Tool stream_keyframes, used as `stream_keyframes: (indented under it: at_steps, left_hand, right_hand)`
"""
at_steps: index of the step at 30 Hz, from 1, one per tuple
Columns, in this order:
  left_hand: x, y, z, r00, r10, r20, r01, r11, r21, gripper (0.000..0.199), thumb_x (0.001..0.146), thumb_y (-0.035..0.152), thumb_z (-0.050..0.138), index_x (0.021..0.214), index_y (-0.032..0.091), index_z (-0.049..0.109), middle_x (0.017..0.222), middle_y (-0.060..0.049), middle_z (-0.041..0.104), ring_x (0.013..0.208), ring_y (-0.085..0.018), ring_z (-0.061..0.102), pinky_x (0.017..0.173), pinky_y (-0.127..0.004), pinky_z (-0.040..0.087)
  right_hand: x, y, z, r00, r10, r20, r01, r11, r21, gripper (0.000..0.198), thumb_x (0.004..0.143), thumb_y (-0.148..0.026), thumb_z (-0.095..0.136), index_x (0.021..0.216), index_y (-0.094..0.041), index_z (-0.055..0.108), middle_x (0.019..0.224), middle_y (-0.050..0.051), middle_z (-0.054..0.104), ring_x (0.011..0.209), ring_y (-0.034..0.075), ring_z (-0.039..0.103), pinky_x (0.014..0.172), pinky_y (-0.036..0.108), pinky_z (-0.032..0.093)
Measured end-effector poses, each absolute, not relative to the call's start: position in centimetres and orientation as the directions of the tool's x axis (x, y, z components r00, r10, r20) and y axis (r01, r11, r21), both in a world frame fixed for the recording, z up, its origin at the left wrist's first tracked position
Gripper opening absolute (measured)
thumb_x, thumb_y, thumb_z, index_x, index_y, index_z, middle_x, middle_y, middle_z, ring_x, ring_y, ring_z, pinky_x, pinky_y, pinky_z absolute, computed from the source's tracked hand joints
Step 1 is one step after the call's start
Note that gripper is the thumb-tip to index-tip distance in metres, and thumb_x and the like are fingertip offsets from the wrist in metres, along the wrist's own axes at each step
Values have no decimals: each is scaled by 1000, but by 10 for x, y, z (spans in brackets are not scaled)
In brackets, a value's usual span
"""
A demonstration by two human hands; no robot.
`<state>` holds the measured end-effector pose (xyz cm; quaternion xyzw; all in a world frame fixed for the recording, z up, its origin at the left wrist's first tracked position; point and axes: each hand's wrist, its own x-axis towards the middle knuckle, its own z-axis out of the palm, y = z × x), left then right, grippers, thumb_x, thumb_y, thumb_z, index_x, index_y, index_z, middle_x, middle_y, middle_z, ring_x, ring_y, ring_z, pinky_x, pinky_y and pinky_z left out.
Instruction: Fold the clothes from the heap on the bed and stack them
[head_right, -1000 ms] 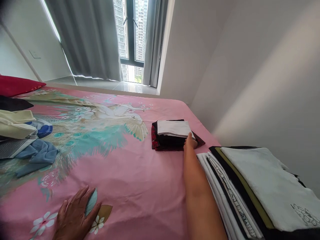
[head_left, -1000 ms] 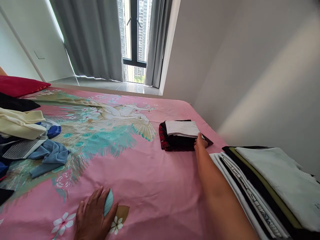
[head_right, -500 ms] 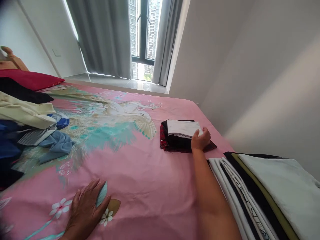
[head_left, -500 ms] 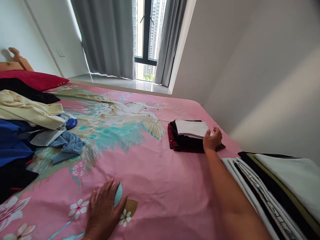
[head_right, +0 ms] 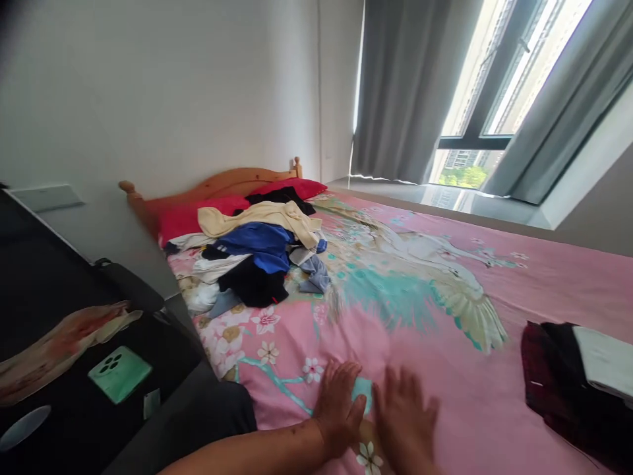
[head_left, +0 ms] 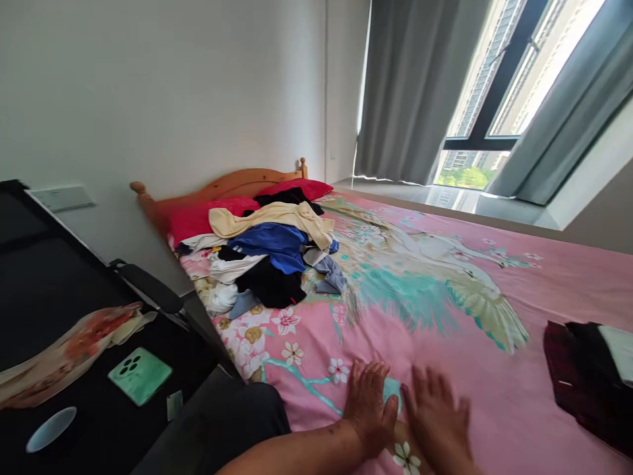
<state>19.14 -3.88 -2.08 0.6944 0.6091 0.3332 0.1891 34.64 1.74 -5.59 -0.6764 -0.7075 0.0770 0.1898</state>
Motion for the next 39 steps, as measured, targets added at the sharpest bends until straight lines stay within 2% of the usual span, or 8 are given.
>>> stream_keyframes:
  at_steps: [4, 8, 14, 18, 22, 26, 30, 39]
  left_hand:
    - [185, -37, -22, -157, 952, 262, 501, -152, 852, 33, 85, 22, 41, 115, 19, 54, 117, -11, 61, 111, -20, 53, 109, -44, 32]
    - [186, -28, -9, -266, 950, 165, 466, -23, 884, 18, 76, 14, 50, 88, 20, 62, 98, -9, 66, 96, -19, 58, 99, -39, 42]
    - [140, 34, 36, -123, 990, 74, 598, 15, 802, 21, 73, 9, 52, 87, 12, 68, 79, -7, 68, 75, -17, 62, 76, -30, 51]
    - [45, 86, 76, -149, 967, 208, 708, -43, 705, 38, 72, -1, 46, 103, 11, 65, 123, -12, 58, 119, -21, 48, 104, -36, 34]
    - [-47, 104, 114, -260, 930, 260, 791, 51, 609, 34, 79, 4, 50, 111, 8, 60, 139, -18, 41, 134, -30, 27, 109, -53, 18]
    - [-83, 101, 138, -342, 910, 235, 800, 151, 581, 42, 89, 31, 52, 123, 6, 49, 129, -11, 47, 113, -25, 50, 96, -48, 40]
    - [-64, 103, 144, -374, 907, 191, 785, 200, 587, 38, 89, 36, 53, 118, 13, 53, 117, -9, 56, 100, -21, 58, 85, -41, 50]
    - [67, 56, 136, -176, 963, 203, 737, -8, 676, 35, 89, 35, 41, 67, 16, 62, 69, -1, 63, 71, -13, 55, 64, -23, 36]
  right_hand:
    - [262, -12, -66, -210, 978, -4, 975, 209, -77, 53, 83, -31, 38, 135, -28, 46, 148, 3, 32, 138, 26, 24, 109, 58, 12]
    - [258, -14, -56, -185, 982, -36, 983, 185, 4, 54, 85, -35, 34, 137, -27, 45, 149, 1, 28, 140, 23, 21, 111, 51, 17]
    - [252, -15, -52, -114, 981, 158, 986, 131, -102, 55, 86, -42, 30, 133, -20, 48, 143, 7, 40, 133, 22, 33, 111, 49, 16]
    - [247, -13, -57, -86, 970, 227, 975, 129, -182, 54, 86, -44, 27, 130, -20, 51, 141, 7, 42, 132, 22, 36, 112, 49, 12]
    - [248, -10, -60, -70, 963, 259, 968, 128, -215, 51, 86, -41, 31, 128, -21, 51, 140, 7, 44, 131, 22, 36, 112, 48, 10]
    - [248, -9, -59, -57, 960, 272, 965, 123, -231, 50, 85, -40, 33, 128, -21, 52, 139, 6, 45, 130, 22, 37, 112, 48, 10]
    - [247, -10, -56, -57, 960, 273, 960, 128, -248, 50, 85, -39, 34, 128, -21, 52, 138, 7, 46, 129, 22, 38, 111, 48, 11]
    - [244, -15, -44, -32, 960, 277, 934, 127, -334, 51, 86, -37, 40, 132, -16, 47, 137, 10, 47, 129, 23, 38, 112, 48, 11]
